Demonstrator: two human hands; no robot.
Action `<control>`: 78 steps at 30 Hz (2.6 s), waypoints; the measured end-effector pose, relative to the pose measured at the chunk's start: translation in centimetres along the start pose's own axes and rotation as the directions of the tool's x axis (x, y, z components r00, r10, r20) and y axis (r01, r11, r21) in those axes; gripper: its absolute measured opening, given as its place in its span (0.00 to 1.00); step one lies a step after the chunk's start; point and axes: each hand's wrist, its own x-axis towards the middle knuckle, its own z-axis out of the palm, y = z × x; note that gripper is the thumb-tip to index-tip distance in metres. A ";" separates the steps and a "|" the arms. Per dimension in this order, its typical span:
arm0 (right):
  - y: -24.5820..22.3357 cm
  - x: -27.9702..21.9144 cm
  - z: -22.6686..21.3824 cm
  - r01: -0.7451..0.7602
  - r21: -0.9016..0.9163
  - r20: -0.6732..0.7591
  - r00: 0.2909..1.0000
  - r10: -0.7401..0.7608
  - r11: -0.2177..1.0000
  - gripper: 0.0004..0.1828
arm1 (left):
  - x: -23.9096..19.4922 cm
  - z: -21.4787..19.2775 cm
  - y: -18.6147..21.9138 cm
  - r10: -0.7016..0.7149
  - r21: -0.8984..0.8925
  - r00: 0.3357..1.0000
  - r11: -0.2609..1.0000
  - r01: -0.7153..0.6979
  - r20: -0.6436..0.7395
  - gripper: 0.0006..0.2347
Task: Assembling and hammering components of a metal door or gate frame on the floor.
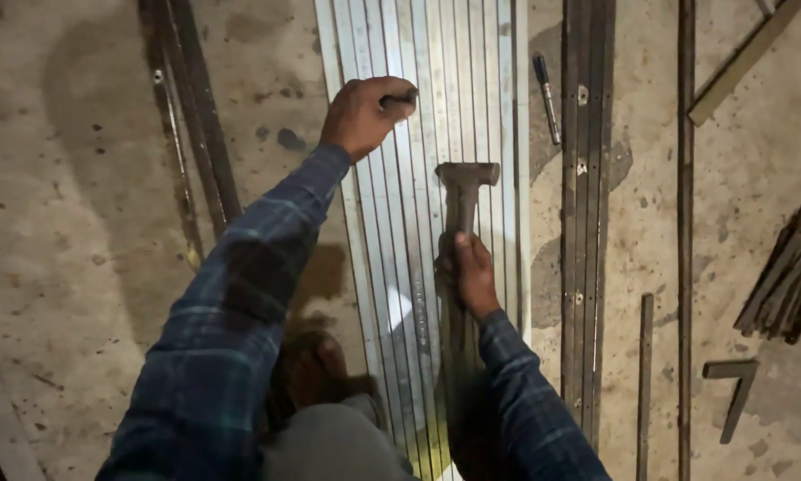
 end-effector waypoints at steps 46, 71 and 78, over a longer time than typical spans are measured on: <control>-1.1 0.5 -0.7 -0.084 0.157 0.162 0.985 0.058 0.984 0.20 | 0.2 2.1 -2.6 0.098 0.140 0.994 0.986 -0.091 -0.048 0.09; -2.0 0.1 -0.3 -0.103 0.104 0.121 0.989 0.090 0.989 0.20 | 0.2 1.6 -0.7 -0.007 0.150 1.000 0.989 0.011 -0.024 0.07; -2.7 -0.3 0.3 -0.108 0.071 0.093 0.991 0.101 0.992 0.20 | -0.3 2.2 -2.2 0.155 0.219 0.987 0.966 -0.140 -0.051 0.09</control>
